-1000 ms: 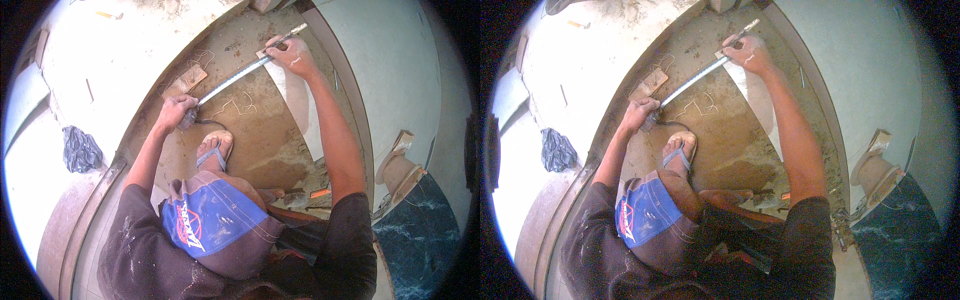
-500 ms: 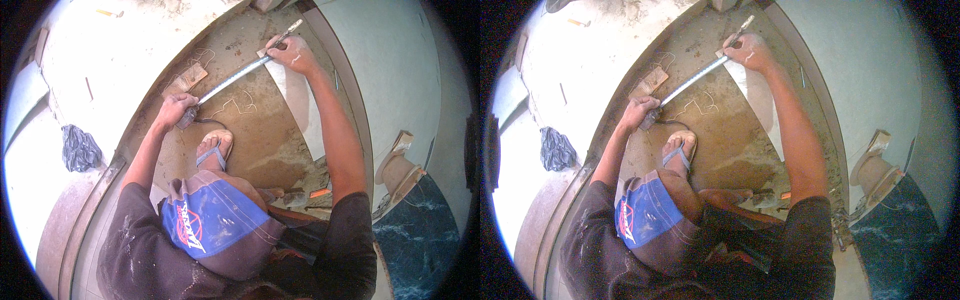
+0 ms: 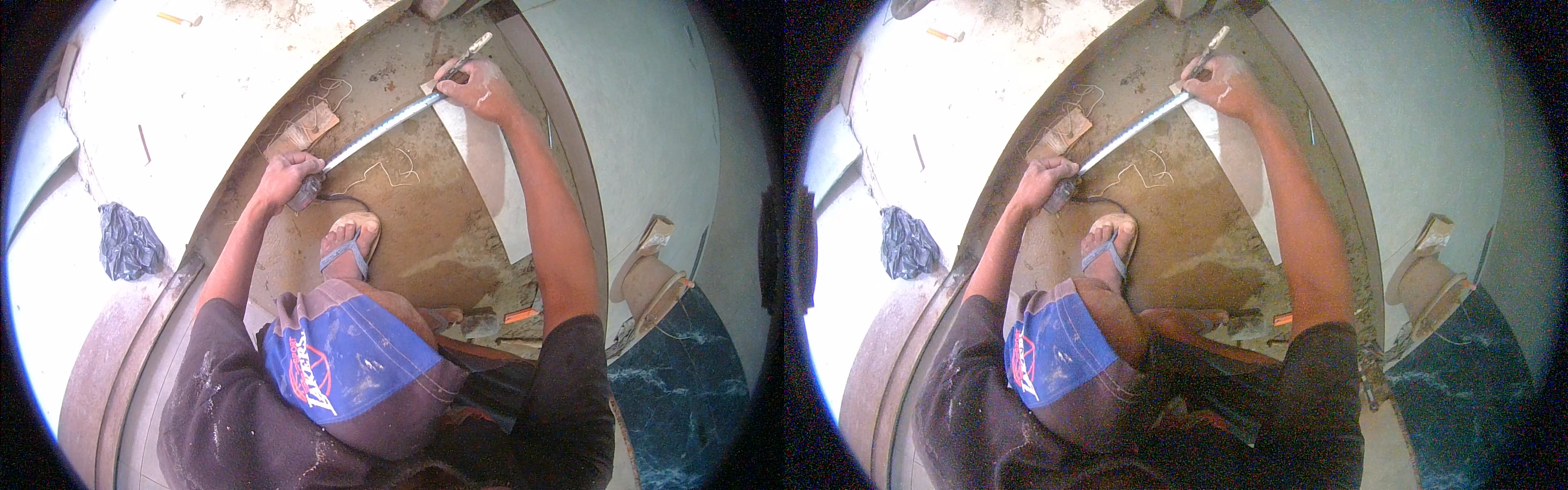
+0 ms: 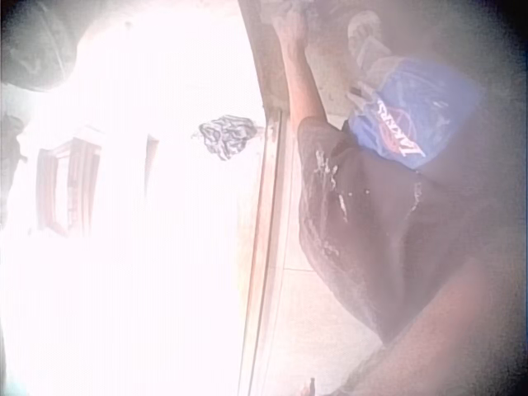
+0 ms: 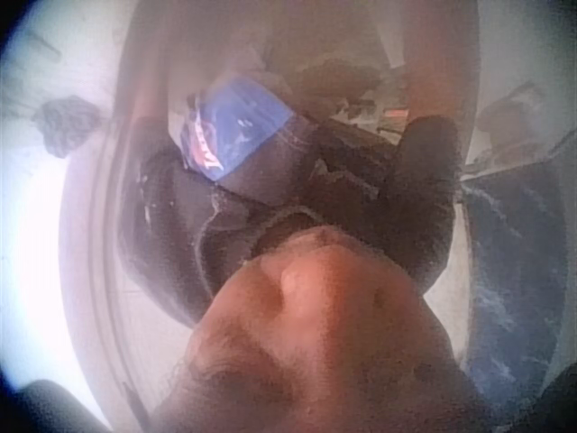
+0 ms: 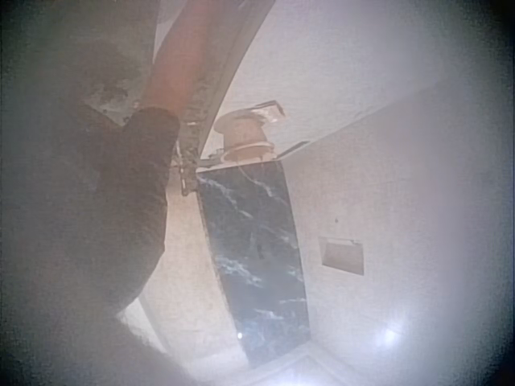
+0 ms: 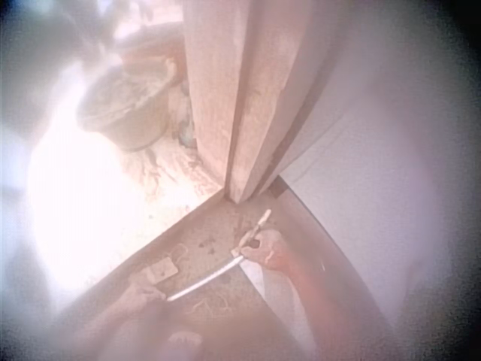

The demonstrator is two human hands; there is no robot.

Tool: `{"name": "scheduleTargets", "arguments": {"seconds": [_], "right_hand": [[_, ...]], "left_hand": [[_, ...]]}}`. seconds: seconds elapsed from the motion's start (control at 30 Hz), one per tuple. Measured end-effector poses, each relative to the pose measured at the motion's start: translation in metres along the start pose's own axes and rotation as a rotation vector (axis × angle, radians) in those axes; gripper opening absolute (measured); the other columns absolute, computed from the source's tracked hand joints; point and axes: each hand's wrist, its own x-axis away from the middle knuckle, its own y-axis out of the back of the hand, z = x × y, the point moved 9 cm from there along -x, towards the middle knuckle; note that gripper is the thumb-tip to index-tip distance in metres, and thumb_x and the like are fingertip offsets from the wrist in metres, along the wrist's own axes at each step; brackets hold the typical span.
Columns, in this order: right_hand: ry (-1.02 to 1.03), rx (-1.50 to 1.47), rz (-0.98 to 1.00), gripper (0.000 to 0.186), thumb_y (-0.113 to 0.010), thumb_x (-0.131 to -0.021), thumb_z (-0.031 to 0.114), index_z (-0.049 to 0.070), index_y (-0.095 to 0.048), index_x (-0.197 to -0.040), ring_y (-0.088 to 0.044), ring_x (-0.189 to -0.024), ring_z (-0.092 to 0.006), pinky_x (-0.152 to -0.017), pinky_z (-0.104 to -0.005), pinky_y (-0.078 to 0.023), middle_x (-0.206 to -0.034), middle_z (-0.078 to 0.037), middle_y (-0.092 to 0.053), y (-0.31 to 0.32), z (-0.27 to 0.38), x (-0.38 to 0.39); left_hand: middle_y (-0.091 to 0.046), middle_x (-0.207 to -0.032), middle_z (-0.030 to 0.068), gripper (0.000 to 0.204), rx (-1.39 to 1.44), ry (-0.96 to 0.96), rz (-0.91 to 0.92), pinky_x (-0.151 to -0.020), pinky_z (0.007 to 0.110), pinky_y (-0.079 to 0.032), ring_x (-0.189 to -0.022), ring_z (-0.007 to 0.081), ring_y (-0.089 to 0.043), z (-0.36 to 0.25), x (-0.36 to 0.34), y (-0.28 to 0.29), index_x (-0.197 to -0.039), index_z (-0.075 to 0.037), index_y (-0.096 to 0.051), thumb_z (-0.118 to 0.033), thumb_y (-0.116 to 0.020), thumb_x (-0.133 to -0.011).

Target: The person measures and marks a tile piece using a measuring tape, square, and pencil, then checks the fit of the tile along the base of a wall.

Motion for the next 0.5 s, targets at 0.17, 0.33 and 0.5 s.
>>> {"name": "scheduleTargets", "arguments": {"seconds": [0.17,0.33,0.5], "right_hand": [[0.058,0.039,-0.043,0.029,-0.07,-0.084,0.031,0.007,-0.074,-0.1,-0.065,-0.08,-0.0195,-0.077,-0.0349,-0.05,-0.085,-0.009,-0.072,-0.001,-0.004,-0.001],[-0.031,-0.01,-0.027,0.029,-0.07,-0.084,0.033,0.009,-0.074,-0.099,-0.067,-0.082,-0.0207,-0.077,-0.0351,-0.05,-0.087,-0.01,-0.072,-0.002,-0.007,0.001],[-0.112,-0.017,-0.117,0.027,-0.07,-0.083,0.035,0.012,-0.075,-0.096,-0.068,-0.083,-0.0224,-0.076,-0.0355,-0.053,-0.088,-0.011,-0.072,0.016,-0.002,0.02]], "left_hand": [[-0.069,-0.078,0.0053,0.023,0.045,0.027,0.026,-0.062,0.029,-0.049,-0.068,0.0126,-0.06,-0.002,0.002,-0.002,-0.09,-0.002,-0.074,-0.024,-0.067,-0.087],[-0.067,-0.075,0.0042,0.022,0.053,0.022,0.041,-0.059,0.029,-0.047,-0.064,0.0127,-0.059,0.003,0.001,-0.002,-0.087,-0.001,-0.072,-0.023,-0.067,-0.087],[-0.066,-0.075,0.0035,0.024,0.059,0.004,0.068,-0.061,0.029,-0.046,-0.065,0.0124,-0.059,0.006,0.0,-0.006,-0.088,-0.001,-0.071,-0.025,-0.067,-0.089]]}}
